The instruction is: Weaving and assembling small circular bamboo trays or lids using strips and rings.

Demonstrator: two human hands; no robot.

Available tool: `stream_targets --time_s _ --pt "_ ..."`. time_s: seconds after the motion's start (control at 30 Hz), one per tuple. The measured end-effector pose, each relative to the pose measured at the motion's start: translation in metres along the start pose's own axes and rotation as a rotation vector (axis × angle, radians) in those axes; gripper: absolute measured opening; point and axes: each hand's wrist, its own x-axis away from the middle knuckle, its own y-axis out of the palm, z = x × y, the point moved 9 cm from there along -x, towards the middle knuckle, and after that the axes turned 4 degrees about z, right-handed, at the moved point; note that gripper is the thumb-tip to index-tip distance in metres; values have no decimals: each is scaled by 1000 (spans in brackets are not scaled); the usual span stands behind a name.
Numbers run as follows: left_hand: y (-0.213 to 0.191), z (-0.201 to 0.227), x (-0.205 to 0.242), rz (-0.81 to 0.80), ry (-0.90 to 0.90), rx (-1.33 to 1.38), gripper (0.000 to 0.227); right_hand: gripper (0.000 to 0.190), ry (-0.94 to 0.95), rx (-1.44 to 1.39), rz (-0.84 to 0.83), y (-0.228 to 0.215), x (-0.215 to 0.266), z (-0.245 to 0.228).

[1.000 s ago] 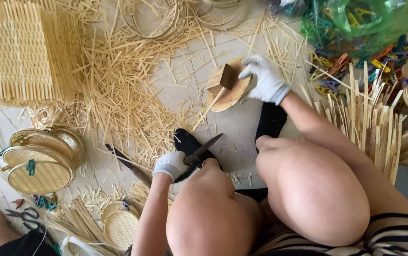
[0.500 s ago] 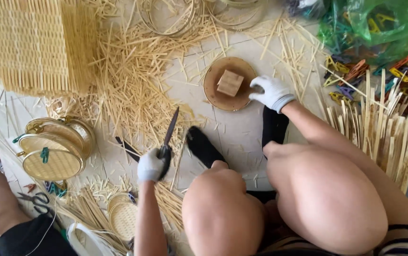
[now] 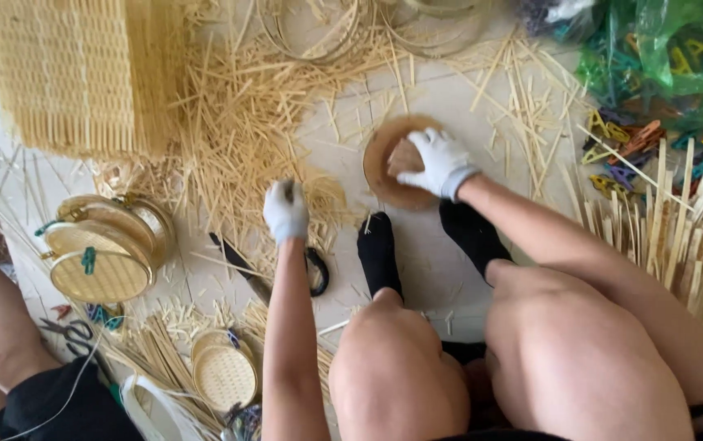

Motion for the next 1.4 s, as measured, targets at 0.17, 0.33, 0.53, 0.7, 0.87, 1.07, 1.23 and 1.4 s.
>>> stream_targets --time_s 0.17,0.33,0.53,0.7,0.87,1.07,1.23,1.4 --pt "51 -25 -74 -22 -217 -209 41 93 40 -24 -12 23 31 1" --pt "51 -10 -94 -46 -337 -311 54 90 13 -57 27 21 30 -2" --pt "58 -26 -100 -132 -445 -170 33 91 68 -57 -27 17 29 4" --pt "0 -31 -74 -111 -408 512 41 91 55 -68 -23 18 30 3" --pt "-129 -6 31 -137 -454 185 60 88 51 -81 -19 10 27 2" --pt "-210 -58 187 24 -677 -70 46 62 46 -337 -23 26 7 42" --pt "-205 -50 194 29 -440 -832 75 34 32 -213 444 4 -22 76" --pt "-94 57 102 -123 -7 -185 38 24 239 -529 -28 68 -57 101"
